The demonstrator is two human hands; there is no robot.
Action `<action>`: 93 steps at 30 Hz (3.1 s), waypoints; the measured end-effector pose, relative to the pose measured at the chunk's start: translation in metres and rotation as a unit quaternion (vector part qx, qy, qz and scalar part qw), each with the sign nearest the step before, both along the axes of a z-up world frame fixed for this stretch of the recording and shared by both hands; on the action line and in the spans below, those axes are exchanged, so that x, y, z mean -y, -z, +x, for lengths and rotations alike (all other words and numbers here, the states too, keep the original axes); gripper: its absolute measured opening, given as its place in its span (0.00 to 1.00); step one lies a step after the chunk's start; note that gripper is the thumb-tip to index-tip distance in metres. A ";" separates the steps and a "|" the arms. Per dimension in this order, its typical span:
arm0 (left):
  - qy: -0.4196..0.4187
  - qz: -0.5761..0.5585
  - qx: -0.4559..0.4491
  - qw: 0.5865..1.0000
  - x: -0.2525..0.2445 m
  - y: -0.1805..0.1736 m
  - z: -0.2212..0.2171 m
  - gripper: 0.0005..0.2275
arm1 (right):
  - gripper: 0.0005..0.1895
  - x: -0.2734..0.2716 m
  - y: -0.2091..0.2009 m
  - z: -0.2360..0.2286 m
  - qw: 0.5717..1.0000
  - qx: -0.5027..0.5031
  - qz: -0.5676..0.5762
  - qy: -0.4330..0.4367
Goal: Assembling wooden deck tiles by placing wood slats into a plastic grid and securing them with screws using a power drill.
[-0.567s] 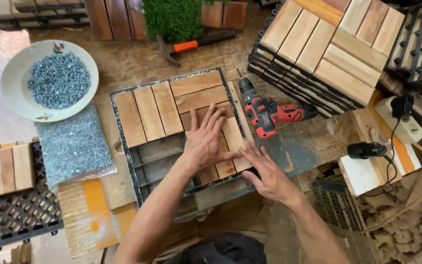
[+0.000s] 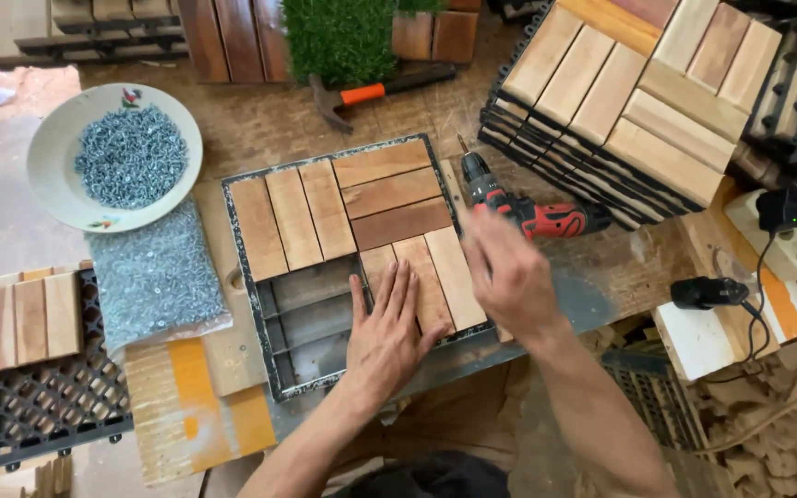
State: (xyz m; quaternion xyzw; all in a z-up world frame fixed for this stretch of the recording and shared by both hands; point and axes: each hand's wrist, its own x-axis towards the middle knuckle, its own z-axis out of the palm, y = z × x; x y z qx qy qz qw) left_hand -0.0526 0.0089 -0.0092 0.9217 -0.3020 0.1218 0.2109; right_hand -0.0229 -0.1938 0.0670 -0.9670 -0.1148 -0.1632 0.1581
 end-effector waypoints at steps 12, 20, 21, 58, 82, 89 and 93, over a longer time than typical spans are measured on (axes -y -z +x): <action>0.006 0.009 -0.033 0.999 -0.006 -0.003 -0.011 0.41 | 0.27 -0.036 0.107 0.119 0.969 0.237 -0.045 0.057; -0.009 -0.043 0.022 0.999 -0.005 0.016 -0.016 0.36 | 0.24 -0.024 0.096 0.059 0.996 0.036 0.065 -0.050; 0.000 -0.065 0.014 0.998 -0.006 0.019 -0.016 0.36 | 0.24 -0.019 0.099 0.046 0.993 -0.015 0.100 -0.068; -0.274 -0.325 0.019 0.905 -0.154 0.007 0.003 0.20 | 0.12 -0.222 0.059 0.043 0.905 0.007 0.166 -0.391; -0.210 -0.057 0.131 0.967 -0.159 0.004 0.027 0.23 | 0.24 -0.119 0.049 0.030 0.984 -0.097 -0.052 -0.138; -0.148 -0.029 0.050 0.987 -0.156 0.003 0.038 0.37 | 0.26 -0.123 0.053 0.025 0.979 -0.047 -0.134 -0.144; -0.105 -0.056 0.064 0.991 -0.149 0.021 0.035 0.26 | 0.24 -0.124 0.052 0.023 0.977 -0.038 -0.150 -0.149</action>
